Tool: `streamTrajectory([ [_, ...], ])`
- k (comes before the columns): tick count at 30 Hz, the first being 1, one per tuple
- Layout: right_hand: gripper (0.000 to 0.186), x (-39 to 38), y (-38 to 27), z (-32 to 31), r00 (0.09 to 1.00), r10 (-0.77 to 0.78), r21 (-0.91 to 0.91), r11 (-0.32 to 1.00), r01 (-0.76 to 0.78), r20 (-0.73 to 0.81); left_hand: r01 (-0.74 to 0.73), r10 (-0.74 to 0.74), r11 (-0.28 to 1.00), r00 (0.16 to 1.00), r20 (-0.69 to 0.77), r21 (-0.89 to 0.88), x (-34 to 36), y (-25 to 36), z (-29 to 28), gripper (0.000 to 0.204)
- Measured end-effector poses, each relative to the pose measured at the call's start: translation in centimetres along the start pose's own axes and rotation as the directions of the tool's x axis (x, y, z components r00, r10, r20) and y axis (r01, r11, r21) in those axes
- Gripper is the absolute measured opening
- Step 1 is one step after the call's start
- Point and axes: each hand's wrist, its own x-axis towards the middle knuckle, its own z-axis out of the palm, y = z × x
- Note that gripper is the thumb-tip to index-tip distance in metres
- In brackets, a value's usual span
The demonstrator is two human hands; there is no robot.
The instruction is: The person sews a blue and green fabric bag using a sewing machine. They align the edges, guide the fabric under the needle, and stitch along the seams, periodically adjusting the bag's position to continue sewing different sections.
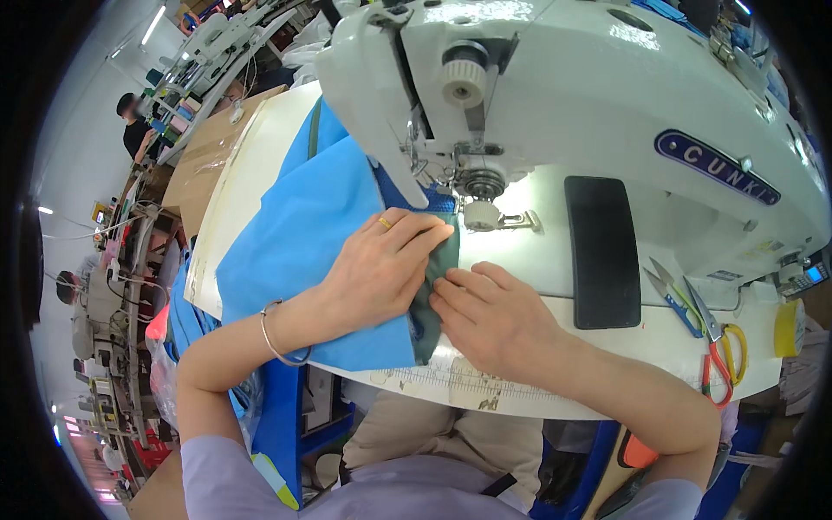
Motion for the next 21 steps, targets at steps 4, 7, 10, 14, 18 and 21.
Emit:
streamTrajectory([
  [4, 0.038, 0.2, -0.2, 0.0, 0.998, 0.015, 0.0, 1.0, -0.015, 0.057, 0.073, -0.072, 0.997, 0.995, 0.067, -0.012, 0.2, 0.0, -0.1, 0.046],
  [7, 0.041, 0.5, -0.4, 0.1, 0.995, 0.027, 0.018, 0.999, -0.029, 0.1, 0.079, -0.078, 0.997, 0.989, 0.127, -0.005, 1.2, 0.0, -0.7, 0.044],
  [10, 0.04, 0.8, -0.4, -0.1, 0.995, 0.04, 0.037, 0.998, -0.044, 0.087, 0.068, -0.073, 0.997, 0.981, 0.179, 0.038, 1.3, -0.1, -0.9, 0.043],
  [14, 0.036, 0.5, 0.6, -0.2, 0.979, 0.188, 0.075, 0.98, -0.182, -0.081, 0.075, -0.074, 0.997, 0.991, 0.114, -0.008, 0.6, 0.0, -0.8, 0.036],
  [18, 0.033, 0.8, 2.0, -0.1, 0.925, 0.375, -0.115, 0.918, -0.38, -0.066, 0.178, -0.182, 0.983, 0.977, 0.114, 0.049, 1.1, 0.5, -0.9, 0.028],
  [21, 0.033, 1.0, 2.1, 0.1, 0.927, 0.361, -0.156, 0.914, -0.374, -0.105, 0.121, -0.123, 0.992, 0.988, 0.098, 0.025, 1.0, -0.7, -0.4, 0.024],
])
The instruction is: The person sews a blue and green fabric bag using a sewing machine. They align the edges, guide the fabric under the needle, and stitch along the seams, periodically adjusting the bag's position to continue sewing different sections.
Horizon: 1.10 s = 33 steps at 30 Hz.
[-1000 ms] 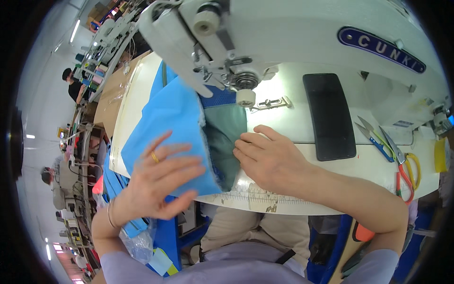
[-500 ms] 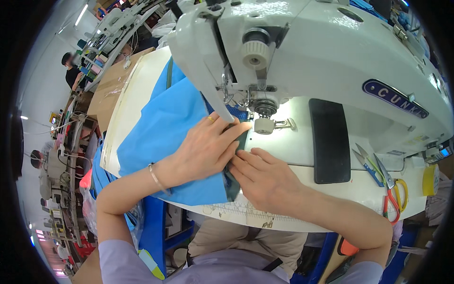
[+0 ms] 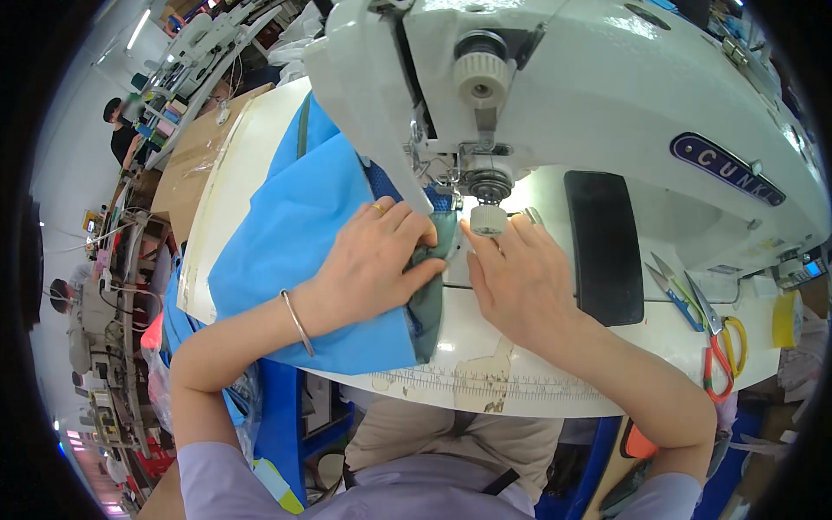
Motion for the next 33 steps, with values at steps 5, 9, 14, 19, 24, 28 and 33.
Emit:
streamTrajectory([
  [5, 0.034, 0.0, -0.1, 0.1, 1.0, -0.016, 0.005, 1.0, 0.016, -0.005, 0.002, -0.008, 0.988, 0.999, -0.037, -0.157, -0.3, -1.2, 0.0, 0.015],
  [9, 0.032, -0.1, -0.2, 0.2, 1.0, -0.019, -0.005, 1.0, 0.019, 0.006, 0.015, -0.021, 0.981, 0.999, -0.029, -0.195, -0.2, -0.8, -0.4, 0.012],
  [14, 0.032, 0.2, -0.3, 0.3, 0.997, -0.082, -0.037, 0.996, 0.082, 0.003, -0.026, 0.004, 0.98, 0.994, -0.109, -0.197, 0.2, -0.5, -0.5, 0.011],
  [19, 0.027, 0.3, 0.0, 0.5, 0.991, -0.119, -0.015, 0.993, 0.12, 0.059, -0.073, 0.06, 0.967, 0.996, -0.058, -0.244, 0.8, -0.9, -0.1, 0.012],
  [24, 0.018, 0.5, -0.1, 0.2, 0.977, -0.174, 0.053, 0.984, 0.168, 0.124, -0.032, 0.068, 0.961, 0.99, 0.12, -0.276, 0.9, -1.5, -0.8, 0.013],
  [28, 0.016, 0.1, -0.2, 0.3, 0.972, -0.217, 0.06, 0.975, 0.212, 0.088, -0.14, 0.152, 0.96, 0.988, 0.029, -0.244, 0.5, -1.6, -0.5, 0.015],
  [33, 0.013, 0.1, -0.1, 0.3, 0.973, -0.217, 0.064, 0.975, 0.213, 0.075, -0.148, 0.159, 0.969, 0.986, 0.041, -0.2, 0.0, -1.1, -0.2, 0.02],
])
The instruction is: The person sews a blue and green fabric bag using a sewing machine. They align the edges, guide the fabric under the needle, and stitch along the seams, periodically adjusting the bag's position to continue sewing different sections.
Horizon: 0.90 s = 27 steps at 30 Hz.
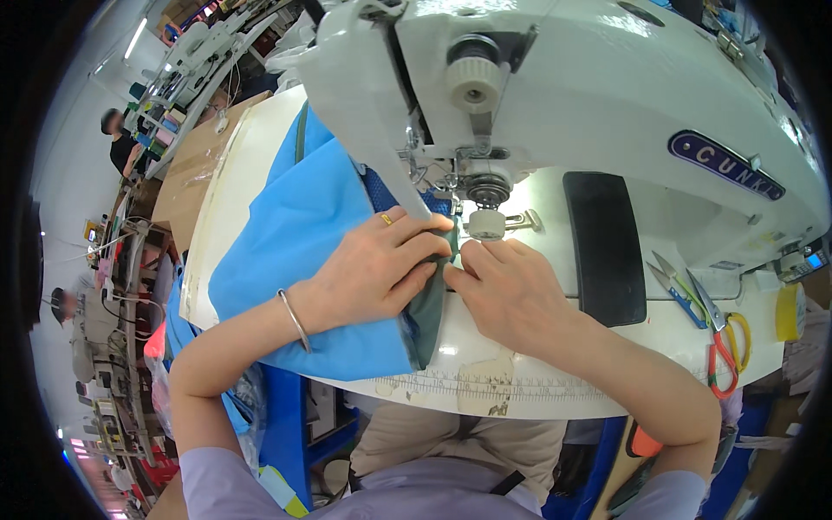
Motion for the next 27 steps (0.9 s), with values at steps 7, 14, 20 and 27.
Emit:
streamTrajectory([
  [7, 0.024, -0.61, 0.31, -0.06, 0.995, 0.043, 0.032, 0.999, -0.04, -0.085, -0.069, 0.068, 0.993, 0.998, 0.014, 0.091, 0.15, 0.44, 0.0, 0.032],
  [14, 0.027, -0.15, 0.27, -0.48, 0.988, 0.108, -0.009, 0.994, -0.11, -0.106, -0.079, 0.072, 0.984, 0.996, 0.052, 0.158, -0.06, 0.14, 0.22, 0.037],
  [20, 0.027, -0.32, 0.39, -0.1, 0.986, 0.105, -0.031, 0.993, -0.11, -0.13, -0.11, 0.108, 0.979, 0.994, 0.022, 0.17, -0.16, 0.06, 0.38, 0.041],
  [27, 0.026, -0.26, 0.34, -0.34, 0.986, 0.122, -0.031, 0.991, -0.126, -0.118, -0.103, 0.101, 0.987, 0.995, 0.017, 0.126, -0.1, -0.22, 0.19, 0.042],
])
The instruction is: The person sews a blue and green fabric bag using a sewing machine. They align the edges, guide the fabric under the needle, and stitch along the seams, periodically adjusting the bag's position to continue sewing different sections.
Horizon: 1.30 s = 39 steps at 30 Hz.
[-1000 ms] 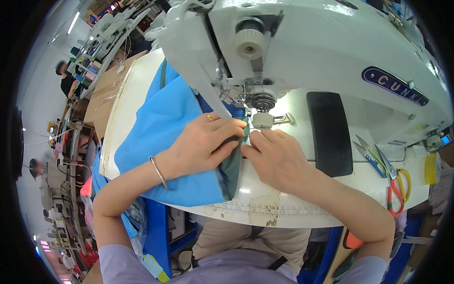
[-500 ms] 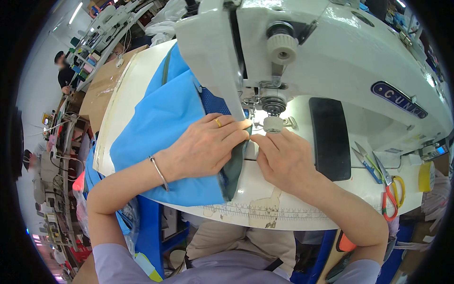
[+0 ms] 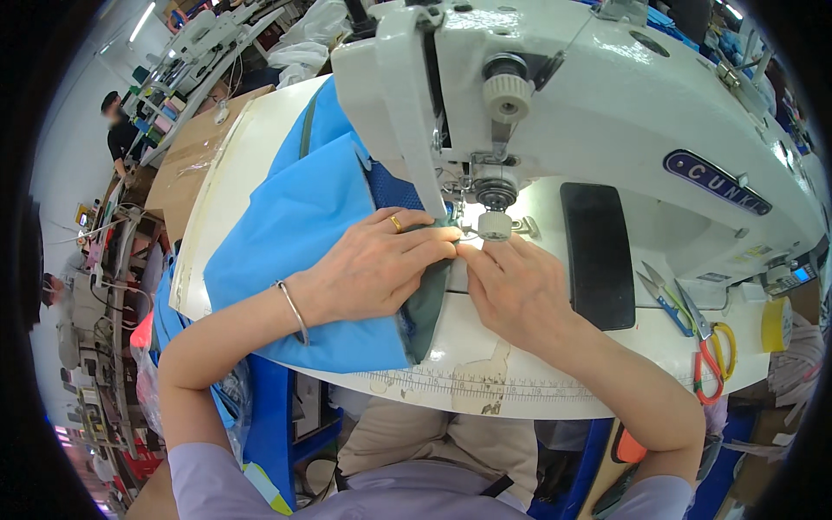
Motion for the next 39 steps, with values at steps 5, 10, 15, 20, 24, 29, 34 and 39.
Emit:
streamTrajectory([
  [5, 0.028, 0.2, -0.1, 0.0, 1.0, 0.031, 0.016, 0.999, -0.031, 0.001, 0.116, -0.131, 0.98, 0.988, -0.083, -0.164, -0.7, 0.0, 0.4, 0.039],
  [10, 0.032, 0.4, -0.2, 0.1, 0.997, 0.02, -0.085, 0.996, -0.014, 0.078, 0.241, -0.263, 0.947, 0.961, -0.081, -0.214, -0.3, 0.0, 0.6, 0.037],
  [15, 0.034, 0.3, -0.1, 0.3, 0.989, -0.014, -0.146, 0.989, 0.035, 0.147, 0.136, -0.135, 0.991, 0.99, -0.041, 0.018, 0.0, 0.0, 1.2, 0.042],
  [20, 0.033, 0.1, 0.2, 0.5, 0.991, -0.022, -0.145, 0.989, 0.041, 0.13, 0.12, -0.12, 0.991, 0.993, -0.001, 0.062, 0.0, 0.1, 1.3, 0.045],
  [24, 0.031, 0.3, 0.1, 0.4, 0.994, -0.016, -0.146, 0.989, 0.033, 0.112, 0.095, -0.095, 0.992, 0.995, 0.0, 0.083, 0.0, -0.4, 1.0, 0.045],
  [29, 0.03, 0.2, 0.3, 0.4, 0.996, -0.04, -0.12, 0.992, 0.05, 0.083, 0.094, -0.095, 0.995, 0.995, -0.013, -0.017, 0.0, -1.0, 0.9, 0.046],
  [34, 0.028, 0.1, 0.3, 0.0, 0.994, -0.022, -0.119, 0.992, 0.035, 0.104, 0.11, -0.112, 0.992, 0.994, -0.018, -0.068, 0.1, -0.7, 0.8, 0.046],
  [39, 0.026, 0.2, 0.1, 0.3, 0.998, -0.025, -0.079, 0.996, 0.03, 0.063, 0.118, -0.125, 0.99, 0.988, -0.09, -0.08, -0.2, -0.3, 0.8, 0.044],
])
